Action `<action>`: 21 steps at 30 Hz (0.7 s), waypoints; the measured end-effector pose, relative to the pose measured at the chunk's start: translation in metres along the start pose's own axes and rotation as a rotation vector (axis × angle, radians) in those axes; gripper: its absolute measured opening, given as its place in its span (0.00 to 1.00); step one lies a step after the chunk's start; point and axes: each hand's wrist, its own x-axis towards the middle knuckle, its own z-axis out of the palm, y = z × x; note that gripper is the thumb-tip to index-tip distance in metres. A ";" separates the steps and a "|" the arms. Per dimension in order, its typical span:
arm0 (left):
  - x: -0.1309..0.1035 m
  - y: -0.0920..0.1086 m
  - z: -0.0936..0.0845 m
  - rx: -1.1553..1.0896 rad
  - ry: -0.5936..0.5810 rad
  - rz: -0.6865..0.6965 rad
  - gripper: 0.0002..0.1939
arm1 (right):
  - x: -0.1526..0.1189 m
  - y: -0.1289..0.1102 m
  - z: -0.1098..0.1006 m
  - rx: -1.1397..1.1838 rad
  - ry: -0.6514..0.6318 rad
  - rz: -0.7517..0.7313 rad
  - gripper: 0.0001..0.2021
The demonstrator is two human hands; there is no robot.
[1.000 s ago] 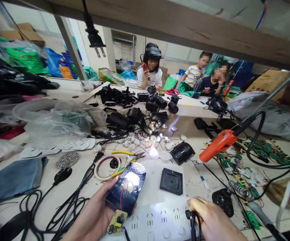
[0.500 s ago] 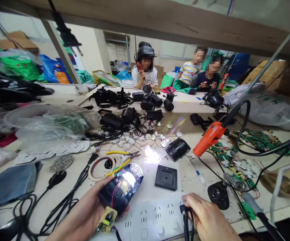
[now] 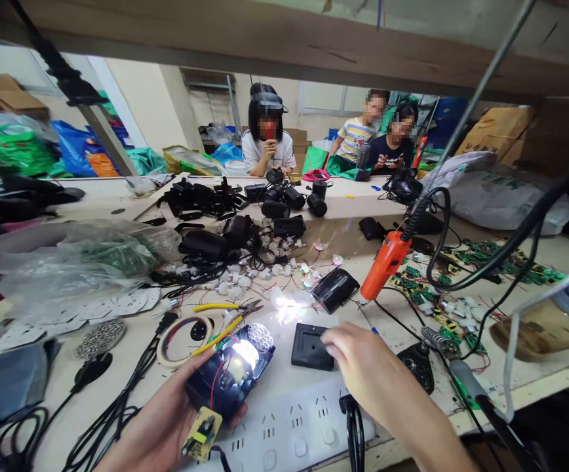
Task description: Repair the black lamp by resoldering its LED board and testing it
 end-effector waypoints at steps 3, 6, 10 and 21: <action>-0.002 0.001 0.002 -0.001 0.020 -0.001 0.20 | 0.062 -0.023 0.009 -0.168 -0.009 -0.012 0.10; -0.003 0.002 0.000 0.019 0.020 0.006 0.19 | 0.115 -0.030 0.029 -0.211 -0.039 0.040 0.05; -0.004 0.002 -0.006 0.038 -0.008 0.038 0.18 | 0.144 -0.025 0.047 -0.209 -0.083 0.071 0.10; -0.003 -0.003 -0.003 -0.016 -0.030 0.062 0.14 | 0.090 -0.057 0.028 0.262 -0.048 -0.171 0.06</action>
